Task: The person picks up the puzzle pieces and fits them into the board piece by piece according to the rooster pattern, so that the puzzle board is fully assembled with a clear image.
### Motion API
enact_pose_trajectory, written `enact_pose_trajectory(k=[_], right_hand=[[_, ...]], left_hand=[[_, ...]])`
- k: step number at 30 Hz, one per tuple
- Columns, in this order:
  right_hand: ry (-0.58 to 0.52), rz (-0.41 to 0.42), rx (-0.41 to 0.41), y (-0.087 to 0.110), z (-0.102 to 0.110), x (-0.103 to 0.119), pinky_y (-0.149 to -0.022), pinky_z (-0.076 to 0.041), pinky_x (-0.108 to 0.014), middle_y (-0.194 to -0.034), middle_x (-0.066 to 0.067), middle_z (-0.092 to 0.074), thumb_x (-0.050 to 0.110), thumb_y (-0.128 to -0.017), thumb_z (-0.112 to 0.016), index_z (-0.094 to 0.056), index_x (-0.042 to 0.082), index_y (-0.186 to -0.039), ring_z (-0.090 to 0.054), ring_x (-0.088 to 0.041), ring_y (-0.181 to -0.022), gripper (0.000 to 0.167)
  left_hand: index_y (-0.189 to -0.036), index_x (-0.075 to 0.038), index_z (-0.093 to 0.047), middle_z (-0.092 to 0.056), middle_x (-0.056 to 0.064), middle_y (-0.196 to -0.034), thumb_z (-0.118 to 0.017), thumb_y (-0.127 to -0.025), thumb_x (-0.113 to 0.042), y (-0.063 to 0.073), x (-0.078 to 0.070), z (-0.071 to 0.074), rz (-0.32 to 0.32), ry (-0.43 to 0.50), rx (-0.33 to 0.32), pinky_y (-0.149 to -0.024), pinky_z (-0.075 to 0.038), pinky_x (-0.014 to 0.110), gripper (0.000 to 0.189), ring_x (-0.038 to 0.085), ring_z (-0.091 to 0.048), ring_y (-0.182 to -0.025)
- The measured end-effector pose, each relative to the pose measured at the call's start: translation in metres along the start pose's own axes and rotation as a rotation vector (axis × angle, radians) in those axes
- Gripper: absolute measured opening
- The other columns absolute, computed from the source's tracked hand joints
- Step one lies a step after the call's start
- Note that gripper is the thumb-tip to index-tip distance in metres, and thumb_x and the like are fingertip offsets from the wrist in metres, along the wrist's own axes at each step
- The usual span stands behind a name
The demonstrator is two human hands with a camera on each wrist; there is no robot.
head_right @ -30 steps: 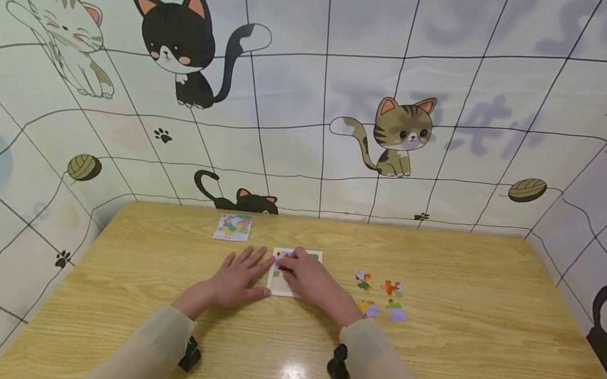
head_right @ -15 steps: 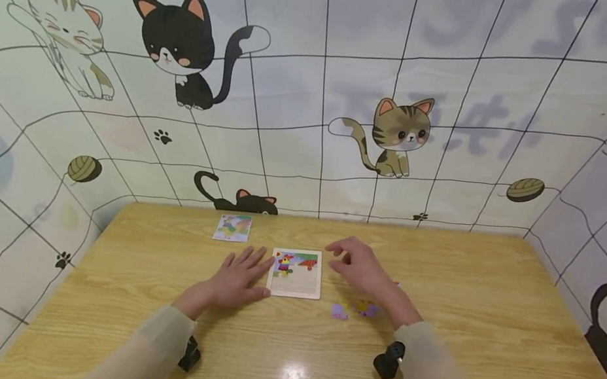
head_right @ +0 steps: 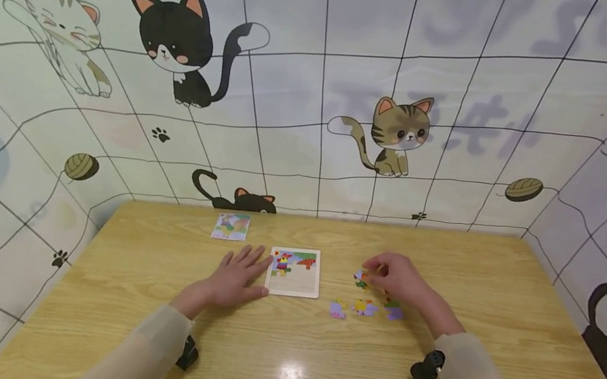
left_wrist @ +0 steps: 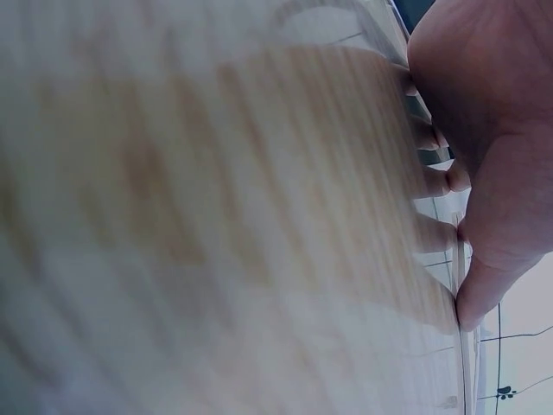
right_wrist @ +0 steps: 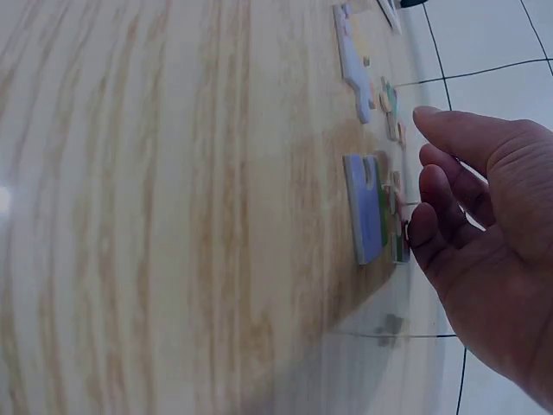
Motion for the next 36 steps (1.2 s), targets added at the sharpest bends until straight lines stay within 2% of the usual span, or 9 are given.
enact_pose_trajectory(k=[5,10,17,24,29,36], right_hand=[[-0.008,-0.023,0.049,-0.0018,-0.0027,-0.0067,-0.070,-0.050,-0.031,-0.107,-0.009,-0.067,0.007,-0.090,-0.077,-0.069,-0.001,-0.125,-0.055,-0.020,-0.086,0.037],[-0.030,0.002,0.084,-0.0039,-0.0041,-0.0100,-0.070,-0.047,-0.029,-0.108,-0.009,-0.064,0.010,-0.089,-0.078,-0.066,-0.002,-0.130,-0.050,-0.019,-0.083,0.044],[-0.027,0.009,0.093,-0.0065,-0.0046,-0.0099,-0.064,-0.040,-0.028,-0.094,-0.006,-0.059,0.009,-0.089,-0.078,-0.068,-0.004,-0.127,-0.044,-0.018,-0.074,0.041],[-0.054,-0.027,0.121,-0.0077,-0.0064,-0.0088,-0.066,-0.042,-0.029,-0.094,-0.007,-0.059,0.007,-0.089,-0.077,-0.067,-0.005,-0.120,-0.046,-0.021,-0.078,0.035],[-0.088,-0.053,0.144,-0.0094,-0.0067,-0.0058,-0.065,-0.043,-0.029,-0.094,-0.008,-0.058,0.006,-0.088,-0.078,-0.064,-0.007,-0.118,-0.047,-0.022,-0.079,0.036],[-0.098,-0.042,0.111,-0.0070,-0.0058,-0.0072,-0.065,-0.045,-0.029,-0.092,-0.008,-0.059,0.005,-0.087,-0.079,-0.061,-0.005,-0.112,-0.050,-0.022,-0.079,0.033]], left_hand=[[-0.164,-0.016,-0.027,-0.012,0.013,-0.171,-0.052,-0.105,-0.050,0.0008,0.0003,0.0000,-0.001,0.009,-0.002,-0.119,-0.004,0.066,0.073,0.040,-0.002,-0.156],[-0.164,-0.014,-0.028,-0.013,0.015,-0.170,-0.052,-0.105,-0.049,0.0014,-0.0012,0.0006,-0.013,0.014,-0.010,-0.119,-0.005,0.067,0.073,0.042,-0.003,-0.155],[-0.164,-0.014,-0.027,-0.012,0.015,-0.170,-0.052,-0.105,-0.050,0.0017,0.0004,0.0000,-0.009,0.008,-0.009,-0.119,-0.004,0.066,0.073,0.041,-0.002,-0.156],[-0.165,-0.014,-0.025,-0.009,0.014,-0.171,-0.052,-0.105,-0.050,-0.0006,0.0034,-0.0034,-0.011,0.025,-0.004,-0.119,0.000,0.066,0.075,0.040,0.001,-0.156],[-0.164,-0.014,-0.026,-0.010,0.014,-0.171,-0.052,-0.105,-0.050,0.0007,0.0017,-0.0018,-0.006,0.021,-0.003,-0.119,-0.001,0.066,0.074,0.041,-0.001,-0.156],[-0.164,-0.014,-0.028,-0.012,0.015,-0.170,-0.052,-0.105,-0.051,0.0025,-0.0010,0.0011,-0.010,0.006,-0.011,-0.119,-0.005,0.067,0.073,0.042,-0.004,-0.155]])
Point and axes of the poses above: each hand's wrist, its own y-axis away from the middle knuckle, its own z-axis out of the back of the hand, x = y × z, the point moved 1 cm from there along -y, towards the middle knuckle
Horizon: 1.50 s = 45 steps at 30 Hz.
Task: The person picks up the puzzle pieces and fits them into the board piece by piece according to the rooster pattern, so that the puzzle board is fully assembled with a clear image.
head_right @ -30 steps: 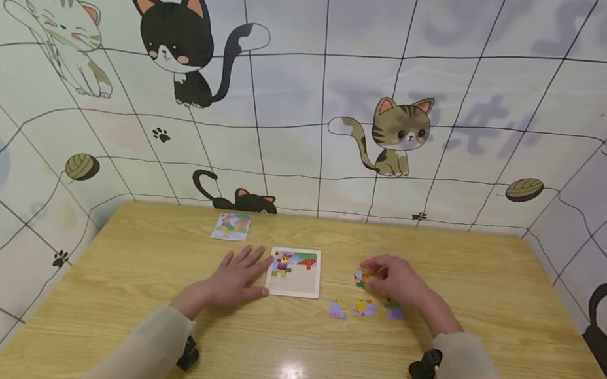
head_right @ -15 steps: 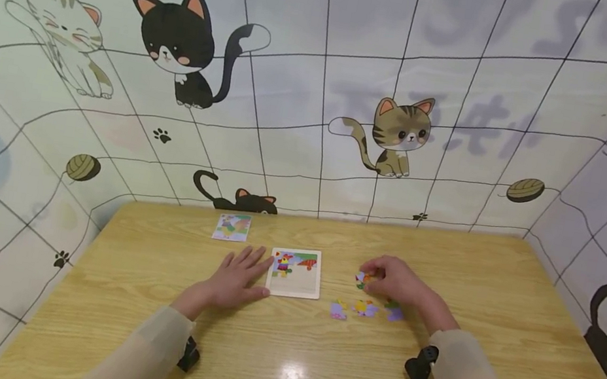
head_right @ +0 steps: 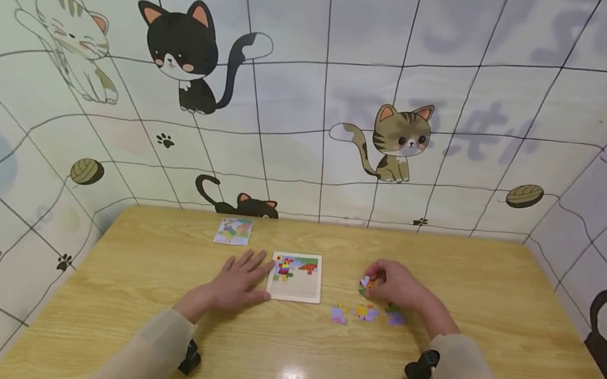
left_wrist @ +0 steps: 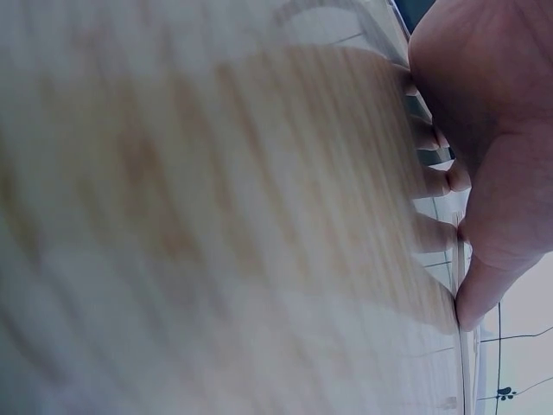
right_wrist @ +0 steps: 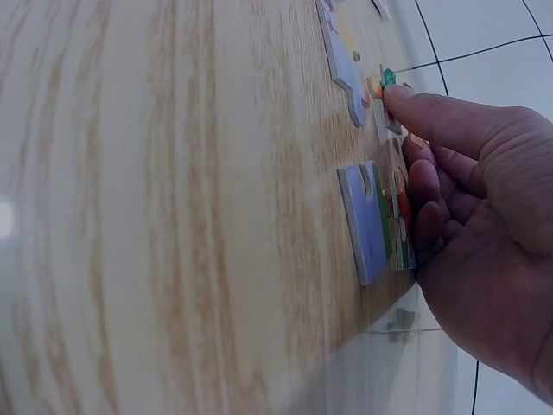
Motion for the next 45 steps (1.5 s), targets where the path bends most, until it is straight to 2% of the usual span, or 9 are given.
enact_pose_trajectory(k=[8,14,18,23,27,32,36,45], right_hand=[[-0.094,0.006,0.024,0.002,0.001,0.002,-0.063,-0.047,-0.029,-0.094,-0.012,-0.062,0.003,-0.090,-0.075,-0.060,-0.007,-0.113,-0.053,-0.022,-0.078,0.030],[-0.072,-0.004,0.031,0.000,0.005,0.007,-0.060,-0.049,-0.032,-0.093,-0.010,-0.064,0.002,-0.093,-0.072,-0.064,-0.005,-0.110,-0.056,-0.021,-0.075,0.020],[-0.045,0.000,0.018,-0.001,0.007,0.012,-0.063,-0.051,-0.032,-0.092,-0.007,-0.065,0.003,-0.093,-0.072,-0.066,-0.002,-0.106,-0.058,-0.020,-0.076,0.014],[-0.100,-0.001,-0.034,-0.007,0.003,0.024,-0.067,-0.052,-0.033,-0.094,-0.011,-0.066,0.005,-0.095,-0.072,-0.065,-0.002,-0.106,-0.059,-0.021,-0.080,0.015],[-0.179,-0.012,-0.080,-0.018,-0.007,0.037,-0.067,-0.053,-0.035,-0.095,-0.013,-0.066,0.003,-0.095,-0.072,-0.065,-0.004,-0.107,-0.059,-0.023,-0.080,0.016],[-0.223,0.018,-0.072,-0.033,-0.029,0.051,-0.066,-0.053,-0.034,-0.093,-0.013,-0.066,0.001,-0.095,-0.070,-0.064,-0.006,-0.109,-0.060,-0.025,-0.078,0.016],[-0.222,0.035,-0.083,-0.042,-0.048,0.062,-0.067,-0.054,-0.035,-0.093,-0.010,-0.066,0.001,-0.096,-0.070,-0.064,-0.006,-0.110,-0.061,-0.022,-0.080,0.016],[-0.156,0.039,-0.179,-0.058,-0.083,0.082,-0.068,-0.054,-0.030,-0.094,-0.009,-0.066,-0.002,-0.094,-0.071,-0.066,-0.004,-0.109,-0.060,-0.017,-0.080,0.015]], left_hand=[[-0.163,-0.013,-0.029,-0.014,0.016,-0.170,-0.054,-0.104,-0.049,0.001,0.000,-0.001,-0.003,0.019,-0.005,-0.118,-0.006,0.067,0.073,0.042,-0.005,-0.155],[-0.163,-0.013,-0.029,-0.015,0.016,-0.170,-0.054,-0.105,-0.048,0.001,0.000,-0.001,-0.007,0.026,-0.015,-0.118,-0.006,0.067,0.073,0.043,-0.006,-0.155],[-0.163,-0.011,-0.029,-0.016,0.018,-0.169,-0.055,-0.104,-0.047,0.001,-0.001,-0.002,-0.013,0.026,-0.015,-0.118,-0.007,0.068,0.073,0.044,-0.007,-0.155],[-0.163,-0.013,-0.028,-0.015,0.015,-0.170,-0.055,-0.104,-0.048,0.001,-0.001,-0.002,-0.004,0.021,-0.017,-0.118,-0.006,0.067,0.073,0.042,-0.006,-0.155],[-0.164,-0.014,-0.029,-0.014,0.015,-0.170,-0.054,-0.104,-0.049,0.001,0.000,-0.002,-0.003,0.033,-0.019,-0.119,-0.005,0.067,0.073,0.042,-0.006,-0.155],[-0.163,-0.014,-0.029,-0.014,0.015,-0.170,-0.055,-0.104,-0.049,0.000,0.000,-0.001,-0.009,0.041,-0.024,-0.119,-0.005,0.067,0.074,0.042,-0.005,-0.155],[-0.163,-0.014,-0.030,-0.015,0.016,-0.170,-0.055,-0.104,-0.049,0.000,0.001,-0.002,-0.011,0.039,-0.029,-0.119,-0.005,0.067,0.073,0.043,-0.006,-0.155],[-0.164,-0.016,-0.029,-0.014,0.015,-0.170,-0.053,-0.104,-0.051,-0.001,0.002,-0.006,0.001,0.044,-0.037,-0.119,-0.003,0.066,0.073,0.042,-0.005,-0.155]])
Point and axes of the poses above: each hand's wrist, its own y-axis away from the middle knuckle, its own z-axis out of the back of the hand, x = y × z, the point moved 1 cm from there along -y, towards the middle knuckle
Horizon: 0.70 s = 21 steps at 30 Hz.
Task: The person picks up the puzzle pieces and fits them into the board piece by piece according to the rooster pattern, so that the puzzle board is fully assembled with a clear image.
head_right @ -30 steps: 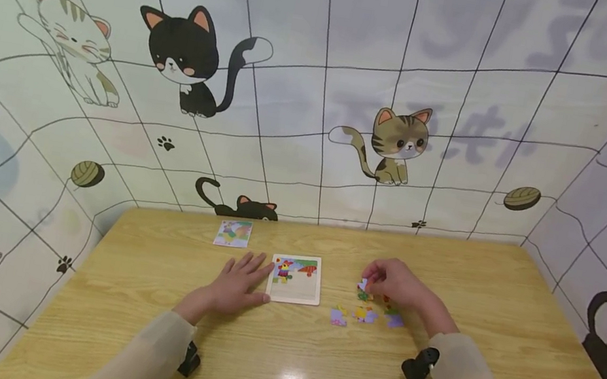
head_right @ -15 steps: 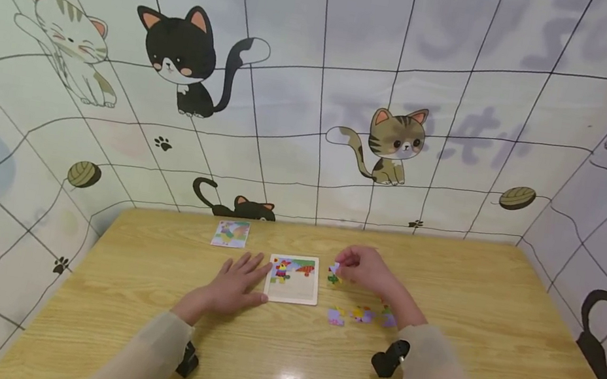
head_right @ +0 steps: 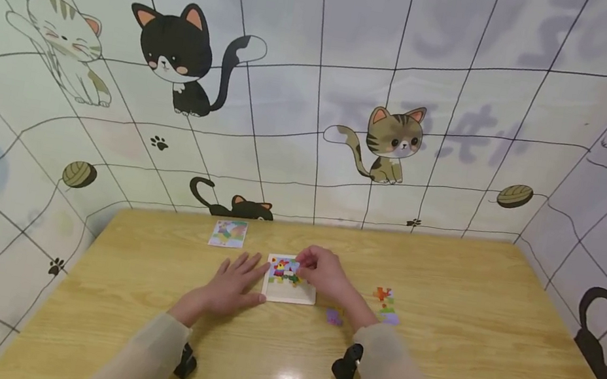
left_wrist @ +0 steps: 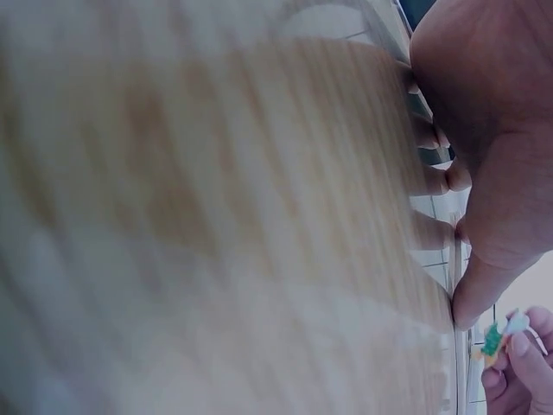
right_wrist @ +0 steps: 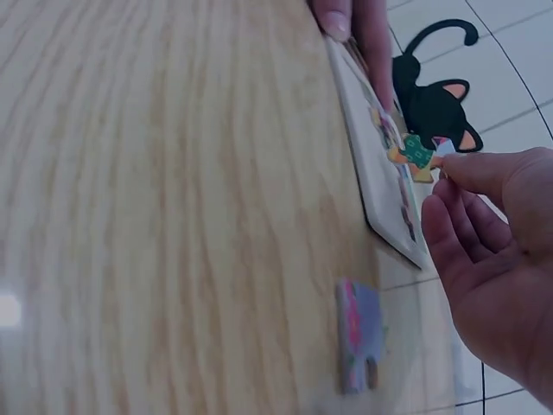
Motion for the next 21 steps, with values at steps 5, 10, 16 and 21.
enact_pose_trajectory(k=[5,10,16,21], right_hand=[[0.072,0.007,-0.035,-0.004,-0.012,-0.004,-0.074,-0.051,-0.029,-0.093,-0.006,-0.065,-0.001,-0.095,-0.068,-0.068,-0.002,-0.112,-0.059,-0.016,-0.083,0.017],[0.106,0.024,-0.038,-0.005,-0.019,-0.009,-0.072,-0.050,-0.029,-0.090,-0.003,-0.064,-0.003,-0.095,-0.066,-0.068,-0.004,-0.113,-0.057,-0.015,-0.081,0.018],[0.134,0.011,-0.037,-0.005,-0.023,-0.008,-0.070,-0.048,-0.029,-0.088,-0.001,-0.063,-0.003,-0.095,-0.067,-0.070,-0.003,-0.114,-0.055,-0.014,-0.079,0.018],[0.140,0.000,-0.042,-0.004,-0.025,-0.004,-0.067,-0.046,-0.027,-0.086,-0.001,-0.062,-0.002,-0.096,-0.067,-0.070,-0.005,-0.116,-0.054,-0.014,-0.077,0.020]], left_hand=[[-0.163,-0.015,-0.031,-0.015,0.016,-0.170,-0.054,-0.103,-0.051,-0.001,-0.001,0.001,-0.004,0.006,0.004,-0.118,-0.004,0.068,0.074,0.042,-0.006,-0.155],[-0.163,-0.015,-0.032,-0.016,0.016,-0.169,-0.055,-0.104,-0.050,0.000,-0.001,0.003,-0.001,0.005,0.001,-0.118,-0.005,0.068,0.073,0.044,-0.007,-0.155],[-0.162,-0.015,-0.032,-0.016,0.017,-0.169,-0.055,-0.104,-0.049,0.000,-0.002,0.004,-0.004,0.005,0.002,-0.118,-0.006,0.069,0.072,0.044,-0.007,-0.155],[-0.163,-0.014,-0.032,-0.016,0.016,-0.169,-0.055,-0.104,-0.049,0.001,-0.003,0.005,-0.010,0.004,0.005,-0.118,-0.006,0.069,0.072,0.043,-0.007,-0.155]])
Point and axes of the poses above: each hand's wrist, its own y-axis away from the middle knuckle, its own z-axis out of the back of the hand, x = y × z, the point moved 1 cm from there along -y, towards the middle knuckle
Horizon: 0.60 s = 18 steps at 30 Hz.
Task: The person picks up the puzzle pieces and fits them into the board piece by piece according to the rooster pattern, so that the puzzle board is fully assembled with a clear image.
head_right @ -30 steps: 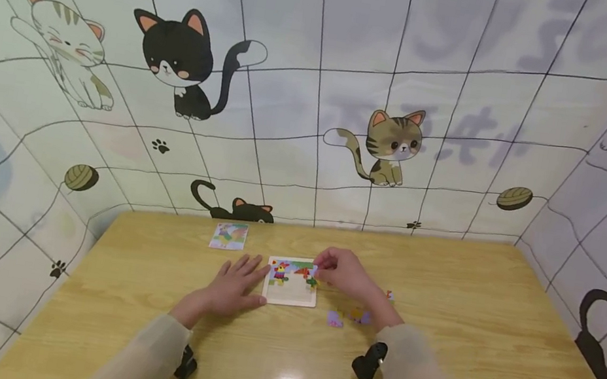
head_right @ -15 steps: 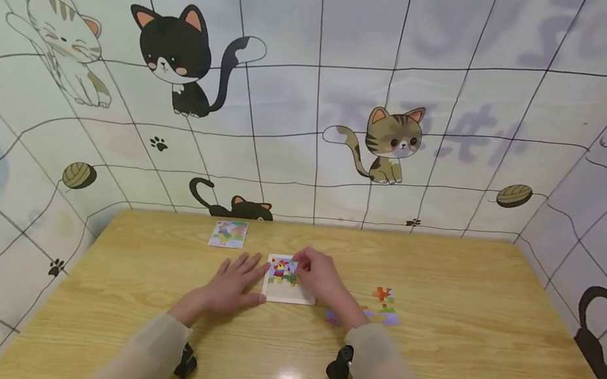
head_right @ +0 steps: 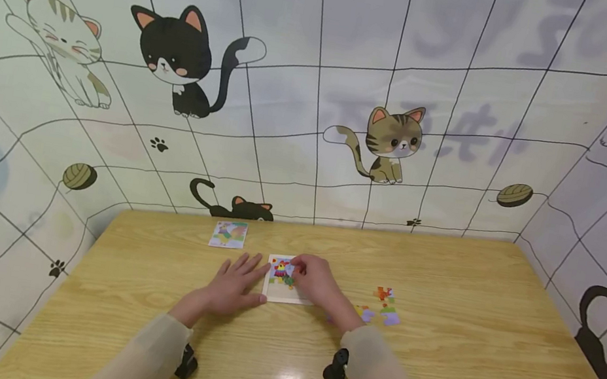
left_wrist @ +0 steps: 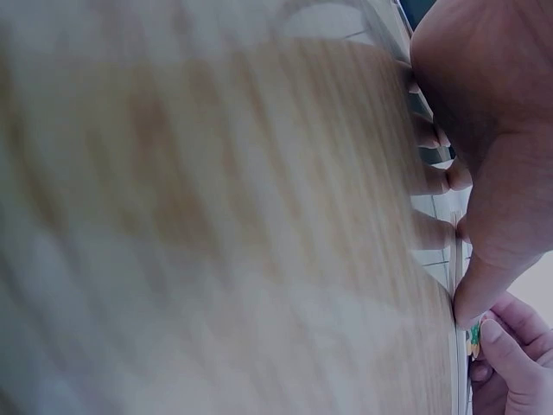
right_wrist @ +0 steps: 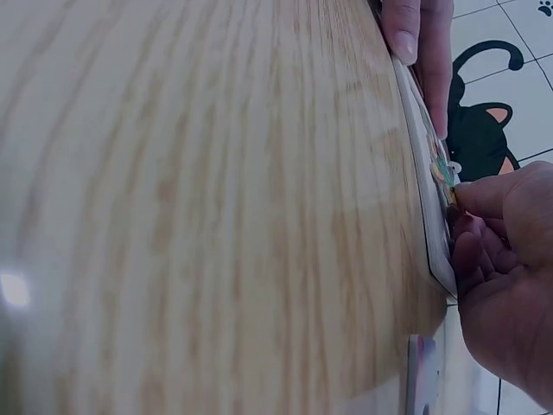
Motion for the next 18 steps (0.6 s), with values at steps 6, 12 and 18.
enact_pose_trajectory(k=[6,12,18], right_hand=[[0.010,0.002,-0.013,0.0018,-0.0020,0.0020,-0.068,-0.045,-0.028,-0.086,-0.001,-0.061,-0.001,-0.097,-0.066,-0.070,-0.006,-0.117,-0.052,-0.014,-0.076,0.021],[0.027,0.034,-0.016,0.0024,-0.0049,-0.0002,-0.067,-0.043,-0.029,-0.087,-0.003,-0.059,-0.001,-0.098,-0.065,-0.070,-0.008,-0.116,-0.050,-0.015,-0.075,0.020],[0.046,0.010,-0.023,0.0021,-0.0072,-0.0001,-0.068,-0.044,-0.027,-0.088,-0.002,-0.058,0.001,-0.098,-0.066,-0.069,-0.006,-0.118,-0.051,-0.014,-0.078,0.021]], left_hand=[[-0.163,-0.015,-0.032,-0.016,0.016,-0.169,-0.054,-0.104,-0.049,-0.0005,-0.0008,-0.0006,0.003,-0.004,-0.004,-0.118,-0.006,0.068,0.071,0.043,-0.007,-0.155],[-0.163,-0.015,-0.032,-0.016,0.016,-0.169,-0.054,-0.104,-0.050,-0.0008,-0.0014,-0.0005,0.007,-0.006,0.001,-0.118,-0.006,0.068,0.072,0.043,-0.007,-0.155],[-0.162,-0.015,-0.033,-0.017,0.016,-0.169,-0.055,-0.104,-0.049,-0.0009,-0.0017,0.0001,0.013,-0.008,0.005,-0.118,-0.006,0.068,0.071,0.043,-0.008,-0.155]])
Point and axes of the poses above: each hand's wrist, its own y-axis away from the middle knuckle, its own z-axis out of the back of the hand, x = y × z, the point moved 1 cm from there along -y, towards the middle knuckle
